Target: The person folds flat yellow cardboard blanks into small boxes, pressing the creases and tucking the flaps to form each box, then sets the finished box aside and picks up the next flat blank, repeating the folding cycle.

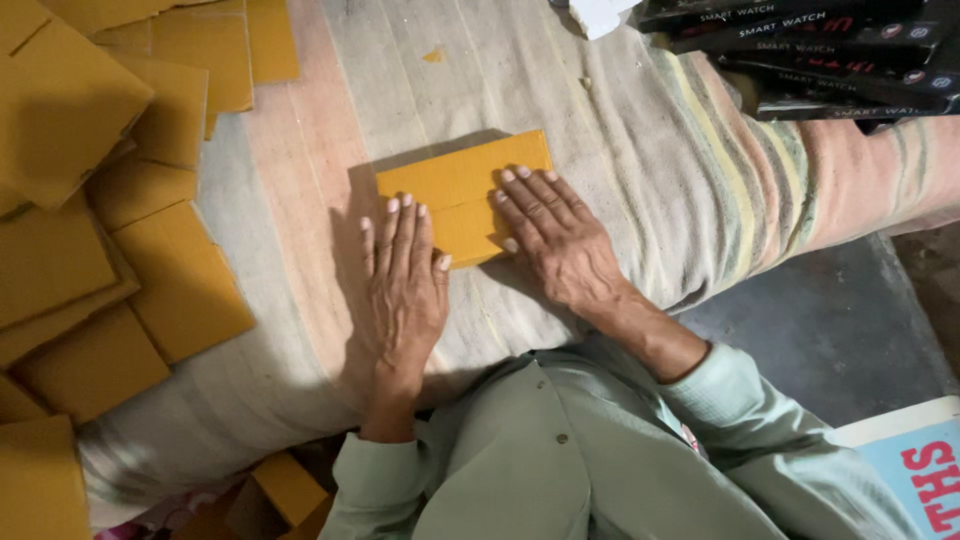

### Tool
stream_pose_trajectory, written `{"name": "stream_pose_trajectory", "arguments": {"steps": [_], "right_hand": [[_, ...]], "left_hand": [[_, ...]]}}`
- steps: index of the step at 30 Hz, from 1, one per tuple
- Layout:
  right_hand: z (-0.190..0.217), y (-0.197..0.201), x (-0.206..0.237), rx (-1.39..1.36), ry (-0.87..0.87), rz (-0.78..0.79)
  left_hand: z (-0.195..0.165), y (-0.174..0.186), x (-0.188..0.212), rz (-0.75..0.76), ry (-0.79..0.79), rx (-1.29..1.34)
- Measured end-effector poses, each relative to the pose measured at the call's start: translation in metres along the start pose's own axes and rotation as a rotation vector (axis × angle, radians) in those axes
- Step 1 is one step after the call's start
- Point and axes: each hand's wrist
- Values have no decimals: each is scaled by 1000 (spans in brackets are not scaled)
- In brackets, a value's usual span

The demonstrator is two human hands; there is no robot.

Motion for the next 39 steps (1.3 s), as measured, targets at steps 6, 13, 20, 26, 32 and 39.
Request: {"name": "stream_pose_trajectory", "arguments": {"steps": [6,13,20,26,32,39], "right_hand": [[11,-1,-7,-84,89,22],[9,6,-6,-125,153,82],[2,11,-1,71,97,138],[27,-8,-24,68,131,143],[0,2,-12,16,110,155],[12,-5,-17,171,101,146]], "left_hand": [[-8,-2,-8,1,-52,-56],[-8,9,-2,125,-79,16],[-4,10,-2,142,63,-2],[-21,-4,-15,90,-77,-425],[-8,11,-7,156,57,-35],[-8,0,-8,137,41,-206]]}}
Point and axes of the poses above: each hand's wrist, its own x-axis away from the middle knuckle, its own y-axis out of the back of the hand, z = x × y, and after that the axes turned 3 degrees about x, right-handed
